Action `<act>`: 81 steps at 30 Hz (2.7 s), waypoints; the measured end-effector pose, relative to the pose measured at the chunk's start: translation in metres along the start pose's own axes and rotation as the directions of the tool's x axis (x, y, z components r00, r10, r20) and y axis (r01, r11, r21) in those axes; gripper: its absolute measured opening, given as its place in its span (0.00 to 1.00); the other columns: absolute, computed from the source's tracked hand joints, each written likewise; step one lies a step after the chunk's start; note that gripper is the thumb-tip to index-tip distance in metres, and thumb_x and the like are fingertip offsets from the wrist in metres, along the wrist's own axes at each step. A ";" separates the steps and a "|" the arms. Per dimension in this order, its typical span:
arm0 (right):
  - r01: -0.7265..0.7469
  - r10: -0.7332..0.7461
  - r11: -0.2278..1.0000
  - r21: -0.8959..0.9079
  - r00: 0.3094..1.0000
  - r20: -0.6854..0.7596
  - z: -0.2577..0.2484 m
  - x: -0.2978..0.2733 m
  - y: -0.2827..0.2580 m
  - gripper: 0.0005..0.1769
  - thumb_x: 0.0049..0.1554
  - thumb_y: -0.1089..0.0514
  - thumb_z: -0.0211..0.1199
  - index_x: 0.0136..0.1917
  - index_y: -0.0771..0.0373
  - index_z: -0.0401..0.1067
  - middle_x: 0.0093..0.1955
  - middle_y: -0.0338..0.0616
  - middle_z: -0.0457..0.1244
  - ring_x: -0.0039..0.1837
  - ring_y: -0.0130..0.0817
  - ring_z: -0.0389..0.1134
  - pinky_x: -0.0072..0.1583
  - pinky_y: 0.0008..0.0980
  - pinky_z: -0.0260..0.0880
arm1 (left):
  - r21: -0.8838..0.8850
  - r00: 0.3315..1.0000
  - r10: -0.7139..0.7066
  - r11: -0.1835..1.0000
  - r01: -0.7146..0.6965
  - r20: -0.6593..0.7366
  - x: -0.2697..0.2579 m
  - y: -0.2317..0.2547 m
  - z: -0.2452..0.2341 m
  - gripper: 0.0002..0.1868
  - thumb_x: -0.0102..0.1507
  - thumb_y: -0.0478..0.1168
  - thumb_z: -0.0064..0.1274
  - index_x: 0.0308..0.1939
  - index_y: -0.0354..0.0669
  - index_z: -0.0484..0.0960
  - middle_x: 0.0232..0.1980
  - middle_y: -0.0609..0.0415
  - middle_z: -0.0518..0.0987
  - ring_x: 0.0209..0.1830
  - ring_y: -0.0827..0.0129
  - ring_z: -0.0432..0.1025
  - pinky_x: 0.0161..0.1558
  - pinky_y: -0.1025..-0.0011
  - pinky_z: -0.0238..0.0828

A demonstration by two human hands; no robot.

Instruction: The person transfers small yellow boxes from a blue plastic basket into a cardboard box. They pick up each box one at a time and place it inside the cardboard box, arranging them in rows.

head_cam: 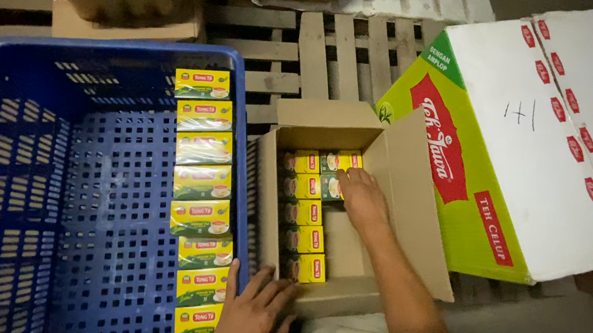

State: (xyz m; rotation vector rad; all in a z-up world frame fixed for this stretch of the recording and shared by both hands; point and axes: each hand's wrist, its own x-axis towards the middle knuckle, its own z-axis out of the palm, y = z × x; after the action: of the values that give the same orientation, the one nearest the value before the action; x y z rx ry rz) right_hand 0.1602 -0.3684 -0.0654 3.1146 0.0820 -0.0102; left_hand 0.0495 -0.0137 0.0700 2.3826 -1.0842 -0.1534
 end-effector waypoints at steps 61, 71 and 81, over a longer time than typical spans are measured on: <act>-0.577 0.264 0.635 0.514 0.787 0.557 -0.124 -0.101 -0.124 0.32 0.70 0.37 0.48 0.84 0.40 0.63 0.76 0.43 0.69 0.74 0.41 0.73 0.70 0.42 0.72 | -0.514 0.959 -0.282 0.817 0.261 0.038 -0.076 -0.084 -0.074 0.28 0.75 0.51 0.49 0.79 0.57 0.69 0.83 0.49 0.64 0.81 0.52 0.66 0.76 0.51 0.64; -0.642 0.351 0.699 0.317 0.693 0.629 -0.128 -0.050 -0.128 0.32 0.68 0.40 0.49 0.84 0.37 0.64 0.75 0.44 0.70 0.73 0.41 0.72 0.70 0.42 0.69 | -0.731 0.632 -0.770 0.385 0.563 0.081 -0.055 -0.161 -0.058 0.34 0.67 0.63 0.53 0.76 0.60 0.75 0.75 0.57 0.79 0.67 0.65 0.81 0.62 0.58 0.78; -0.633 0.350 0.675 0.379 0.727 0.590 -0.162 -0.043 -0.142 0.35 0.67 0.40 0.60 0.81 0.58 0.71 0.67 0.62 0.74 0.72 0.66 0.72 0.72 0.61 0.70 | -0.703 0.602 -0.754 0.279 0.654 0.261 0.023 -0.175 -0.061 0.60 0.59 0.73 0.70 0.81 0.35 0.68 0.75 0.33 0.76 0.73 0.39 0.74 0.74 0.46 0.72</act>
State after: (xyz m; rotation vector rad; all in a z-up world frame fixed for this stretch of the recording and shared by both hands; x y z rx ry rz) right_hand 0.1110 -0.2251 0.0933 3.4250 -0.9952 -0.9574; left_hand 0.2010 0.0905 0.0382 1.8269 0.2547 -0.6287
